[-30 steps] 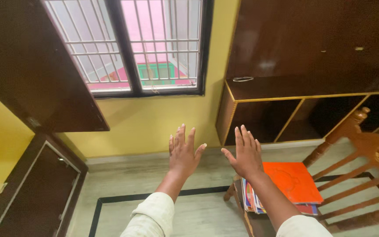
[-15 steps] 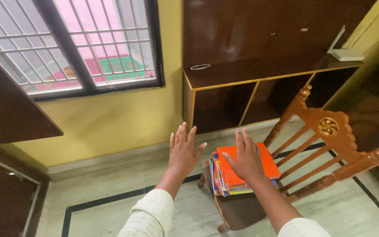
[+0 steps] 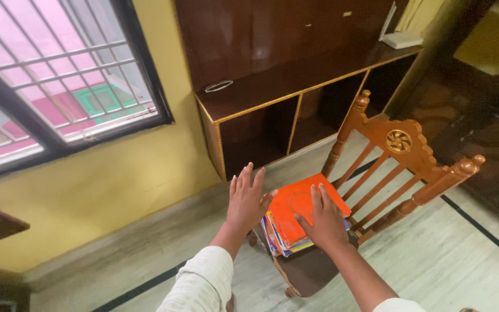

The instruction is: The person opens the doors of a wooden cupboard, picks up notebooks one by one from a stack on a chair, and places them onto a shelf inside the cupboard.

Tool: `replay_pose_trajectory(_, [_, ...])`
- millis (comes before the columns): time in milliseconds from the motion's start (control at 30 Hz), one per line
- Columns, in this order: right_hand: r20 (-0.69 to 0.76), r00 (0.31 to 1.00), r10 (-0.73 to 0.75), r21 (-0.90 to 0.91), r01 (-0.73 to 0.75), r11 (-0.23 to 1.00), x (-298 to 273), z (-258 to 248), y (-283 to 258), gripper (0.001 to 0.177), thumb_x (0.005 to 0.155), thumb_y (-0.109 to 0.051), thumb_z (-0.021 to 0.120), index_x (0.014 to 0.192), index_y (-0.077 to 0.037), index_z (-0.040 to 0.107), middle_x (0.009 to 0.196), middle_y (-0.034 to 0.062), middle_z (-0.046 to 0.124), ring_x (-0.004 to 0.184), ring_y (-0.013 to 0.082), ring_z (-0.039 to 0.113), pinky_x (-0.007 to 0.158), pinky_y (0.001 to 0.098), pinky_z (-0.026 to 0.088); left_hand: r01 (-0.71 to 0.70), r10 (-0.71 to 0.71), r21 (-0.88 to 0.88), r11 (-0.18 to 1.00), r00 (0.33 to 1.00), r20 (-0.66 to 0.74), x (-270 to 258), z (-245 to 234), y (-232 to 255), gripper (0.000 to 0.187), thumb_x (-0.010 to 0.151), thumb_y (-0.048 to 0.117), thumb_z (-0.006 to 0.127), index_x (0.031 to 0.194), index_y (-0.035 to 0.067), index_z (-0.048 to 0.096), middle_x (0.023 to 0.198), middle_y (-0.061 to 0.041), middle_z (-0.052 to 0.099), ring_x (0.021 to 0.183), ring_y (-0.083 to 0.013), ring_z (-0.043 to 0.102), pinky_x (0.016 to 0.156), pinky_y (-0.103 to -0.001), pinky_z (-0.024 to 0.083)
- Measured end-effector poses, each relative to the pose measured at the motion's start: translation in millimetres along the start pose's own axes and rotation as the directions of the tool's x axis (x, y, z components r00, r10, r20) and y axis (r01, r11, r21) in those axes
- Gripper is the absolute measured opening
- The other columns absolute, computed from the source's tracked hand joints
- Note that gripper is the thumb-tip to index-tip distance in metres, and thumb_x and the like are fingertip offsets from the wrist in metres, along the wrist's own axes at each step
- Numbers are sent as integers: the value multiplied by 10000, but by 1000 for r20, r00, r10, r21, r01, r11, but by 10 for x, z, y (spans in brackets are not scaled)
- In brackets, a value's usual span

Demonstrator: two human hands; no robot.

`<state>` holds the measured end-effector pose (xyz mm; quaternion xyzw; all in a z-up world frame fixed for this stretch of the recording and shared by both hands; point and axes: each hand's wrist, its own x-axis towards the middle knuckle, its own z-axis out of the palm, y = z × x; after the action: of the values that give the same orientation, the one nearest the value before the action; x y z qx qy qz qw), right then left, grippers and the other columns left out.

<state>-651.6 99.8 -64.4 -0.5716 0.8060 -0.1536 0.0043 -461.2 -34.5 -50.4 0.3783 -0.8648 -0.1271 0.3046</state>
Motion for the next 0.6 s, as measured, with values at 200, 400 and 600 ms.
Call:
replay_pose_trajectory(200, [54,976,210,36,-213,976,104,209,8,957,872,-484,705,1570,-45,218,1629,218,248,1458,383,340,1148,481,357,-78,86,-47,996,978,188,409,130,-202,713,944,466,647,1514,101,424,1591,-222,331,1468,-391,317,1208,-534,201])
replay_pose_trajectory(400, [30,927,373,130,-373,919,101,652,169,965,847,-464,748,1550,-28,253,1588,243,308,1457,396,361,1158,458,365,-111,141,-104,988,928,346,727,354,-424,733,921,426,686,1513,103,402,1594,-217,331,1460,-400,328,1211,-525,211])
replay_pose_trajectory(600, [53,848,527,408,-500,764,38,1160,382,943,848,-416,763,1535,24,291,1587,249,343,1454,371,397,1160,423,382,-187,235,-154,970,878,418,954,637,-647,738,921,412,695,1519,105,390,1584,-221,341,1448,-421,337,1203,-535,220])
